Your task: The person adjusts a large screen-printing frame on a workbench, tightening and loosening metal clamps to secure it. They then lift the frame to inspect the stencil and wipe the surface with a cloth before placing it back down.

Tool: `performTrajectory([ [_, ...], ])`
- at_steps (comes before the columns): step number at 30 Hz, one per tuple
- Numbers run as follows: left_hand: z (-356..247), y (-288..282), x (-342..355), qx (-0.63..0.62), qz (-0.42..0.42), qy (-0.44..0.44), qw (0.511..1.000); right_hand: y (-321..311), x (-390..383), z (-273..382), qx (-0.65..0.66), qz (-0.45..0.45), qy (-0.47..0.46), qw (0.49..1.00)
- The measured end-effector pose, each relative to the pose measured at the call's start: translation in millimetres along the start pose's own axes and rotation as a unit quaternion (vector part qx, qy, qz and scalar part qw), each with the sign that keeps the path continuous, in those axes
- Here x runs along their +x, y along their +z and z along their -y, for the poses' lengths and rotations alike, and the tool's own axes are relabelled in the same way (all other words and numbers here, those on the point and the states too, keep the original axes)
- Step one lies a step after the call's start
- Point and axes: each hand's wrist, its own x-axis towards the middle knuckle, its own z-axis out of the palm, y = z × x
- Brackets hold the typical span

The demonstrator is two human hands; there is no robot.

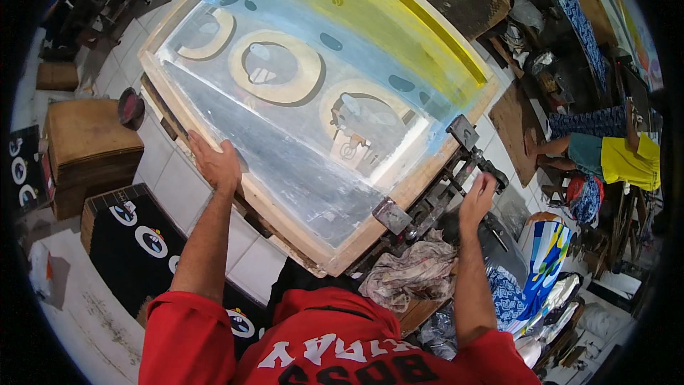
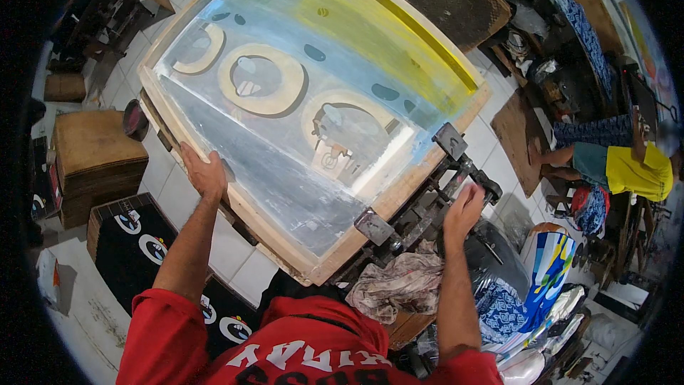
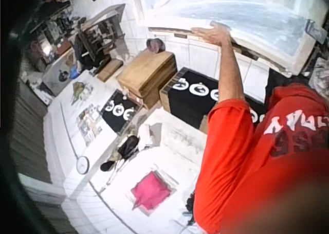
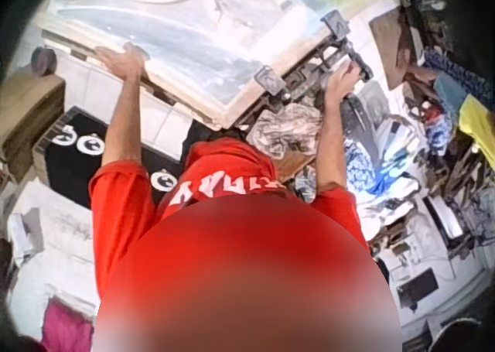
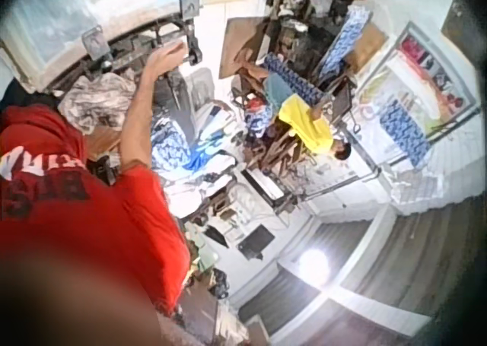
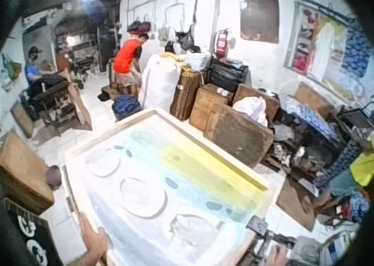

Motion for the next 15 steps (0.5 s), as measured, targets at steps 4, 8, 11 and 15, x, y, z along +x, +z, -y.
performTrajectory([
  [4, 1, 2, 1, 0.012, 0.003, 0.002, 1.0, 33, 75, -26, -0.024, 0.062, -0.028, 0.997],
  [8, 3, 3, 1, 0.004, 0.003, 0.009, 1.0, 46, 100, -54, -0.091, 0.201, 0.087, 0.972],
  [11, 4, 3, 1, 0.003, 0.003, 0.011, 1.0, 47, 96, -66, -0.074, 0.165, 0.042, 0.983],
  [15, 4, 2, 2, 0.002, -0.006, 0.022, 1.0, 50, 90, -72, -0.032, 0.126, 0.051, 0.99],
])
